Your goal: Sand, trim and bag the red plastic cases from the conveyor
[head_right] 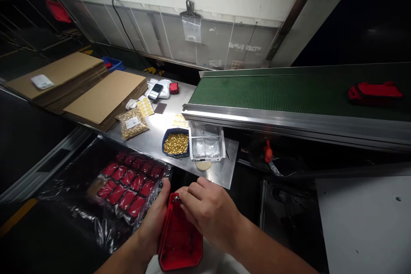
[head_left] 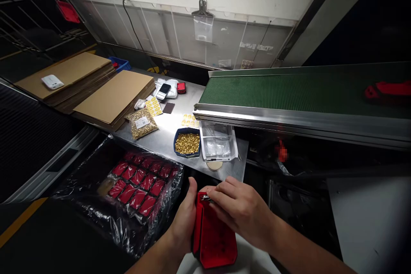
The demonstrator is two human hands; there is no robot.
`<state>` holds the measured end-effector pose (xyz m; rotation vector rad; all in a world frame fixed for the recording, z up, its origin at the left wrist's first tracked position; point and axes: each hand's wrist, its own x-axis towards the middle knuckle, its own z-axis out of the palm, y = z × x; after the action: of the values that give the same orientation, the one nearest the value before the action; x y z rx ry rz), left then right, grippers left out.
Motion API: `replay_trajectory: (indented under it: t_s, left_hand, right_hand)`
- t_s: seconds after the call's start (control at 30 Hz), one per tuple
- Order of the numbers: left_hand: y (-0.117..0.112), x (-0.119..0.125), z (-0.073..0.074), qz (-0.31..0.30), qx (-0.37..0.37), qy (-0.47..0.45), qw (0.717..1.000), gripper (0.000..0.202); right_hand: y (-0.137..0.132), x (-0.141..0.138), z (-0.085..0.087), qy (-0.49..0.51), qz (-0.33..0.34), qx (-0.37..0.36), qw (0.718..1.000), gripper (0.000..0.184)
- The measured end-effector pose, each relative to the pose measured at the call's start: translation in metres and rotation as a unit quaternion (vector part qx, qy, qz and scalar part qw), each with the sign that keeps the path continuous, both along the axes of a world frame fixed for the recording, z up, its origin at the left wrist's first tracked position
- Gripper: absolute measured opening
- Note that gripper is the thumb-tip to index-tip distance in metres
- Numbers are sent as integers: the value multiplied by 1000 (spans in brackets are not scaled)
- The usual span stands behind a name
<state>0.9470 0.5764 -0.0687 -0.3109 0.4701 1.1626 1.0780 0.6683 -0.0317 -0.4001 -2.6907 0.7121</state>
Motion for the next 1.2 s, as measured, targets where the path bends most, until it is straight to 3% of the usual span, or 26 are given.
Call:
replay_trajectory:
  t_s: [0.3, 0.53, 0.67, 0.8, 0.9, 0.97, 1.03, 1.13, 1.2]
  left_hand:
    - [1, 0, 0, -15, 3, 3, 1000, 66]
    - [1, -2, 0, 27, -7, 41, 999, 62]
    - [5, -2, 5, 47, -78, 19, 996, 61]
    - [14, 5, 5, 79, -135, 32, 987, 65]
    - [17, 10, -3, 89, -169, 113, 975, 59]
    - [13, 12, -7, 120, -175, 248, 945, 44]
    - [7, 11, -8, 144, -116, 425, 886, 33]
    - [-5, 11, -3, 124, 36, 633, 763, 35]
    - [-11, 13, 1, 96, 92, 677, 724, 38]
  right_hand:
    - [2, 0, -1, 22, 34, 35, 999, 21]
    - [2, 15, -5, 148, -127, -85, 977, 30]
    - [-13, 13, -1, 176, -112, -105, 972, 30]
    - [-31, 5, -12, 230, -64, -62, 969, 22]
    - [-31, 0, -24, 239, -139, -130, 952, 18]
    - [-24, -1, -29, 223, -254, -253, 906, 22]
    - [-15, -2, -30, 209, -339, -350, 848, 32]
    - [-4, -3, -29, 193, -370, -398, 817, 41]
    - [-2, -3, -28, 189, -368, -424, 806, 43]
